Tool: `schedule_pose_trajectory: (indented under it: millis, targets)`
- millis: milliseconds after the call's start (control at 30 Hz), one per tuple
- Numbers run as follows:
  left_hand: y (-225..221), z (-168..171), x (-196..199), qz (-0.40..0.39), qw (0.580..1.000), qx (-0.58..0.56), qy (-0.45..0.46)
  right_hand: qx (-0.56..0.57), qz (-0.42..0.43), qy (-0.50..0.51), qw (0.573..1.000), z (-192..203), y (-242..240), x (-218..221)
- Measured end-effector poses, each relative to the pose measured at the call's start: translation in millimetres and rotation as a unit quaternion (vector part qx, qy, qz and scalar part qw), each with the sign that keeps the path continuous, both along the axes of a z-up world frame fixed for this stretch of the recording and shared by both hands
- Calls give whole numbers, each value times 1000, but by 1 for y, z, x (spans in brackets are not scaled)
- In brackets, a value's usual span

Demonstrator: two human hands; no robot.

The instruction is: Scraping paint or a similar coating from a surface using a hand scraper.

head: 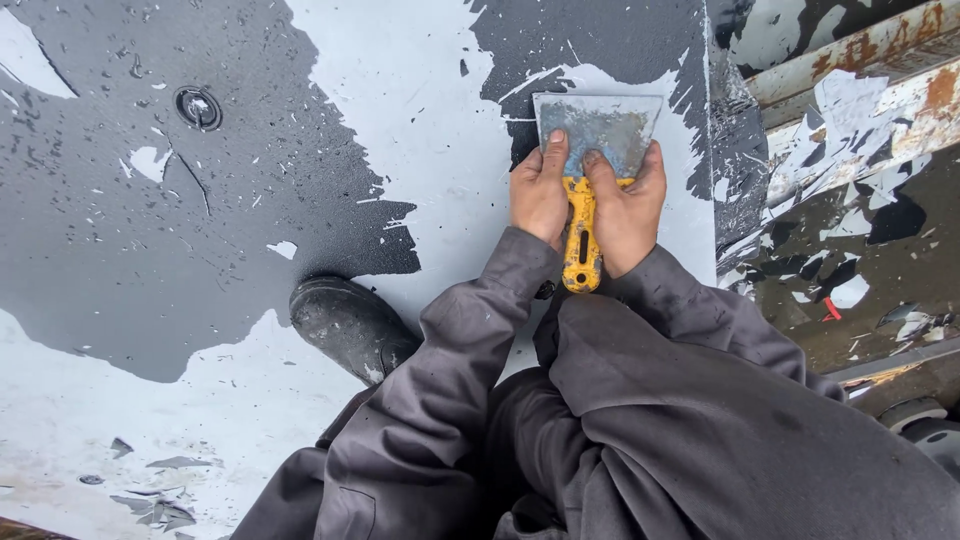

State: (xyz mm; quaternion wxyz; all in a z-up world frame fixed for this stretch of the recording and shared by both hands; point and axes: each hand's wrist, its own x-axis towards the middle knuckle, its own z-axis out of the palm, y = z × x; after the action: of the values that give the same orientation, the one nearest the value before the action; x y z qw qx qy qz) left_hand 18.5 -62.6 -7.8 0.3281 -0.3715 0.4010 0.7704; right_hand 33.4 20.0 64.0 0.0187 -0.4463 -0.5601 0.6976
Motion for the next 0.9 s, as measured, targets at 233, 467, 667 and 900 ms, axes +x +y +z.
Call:
schedule_pose_trajectory:
  millis: [233,467,667,900]
  targets:
    - [21,0,-22,-127,976,-166,55,-44,-36,-12,998,-8,24,-5]
    - [23,-18,-26,-74,990,-118,9,14,2,-42,999,-11,23,-20]
    - [16,-26,-92,-105,969,-197,102,91,41,51,994,-45,25,-77]
    - [8,9,-67,-87,996,29,2,-19,134,47,990,-21,62,-65]
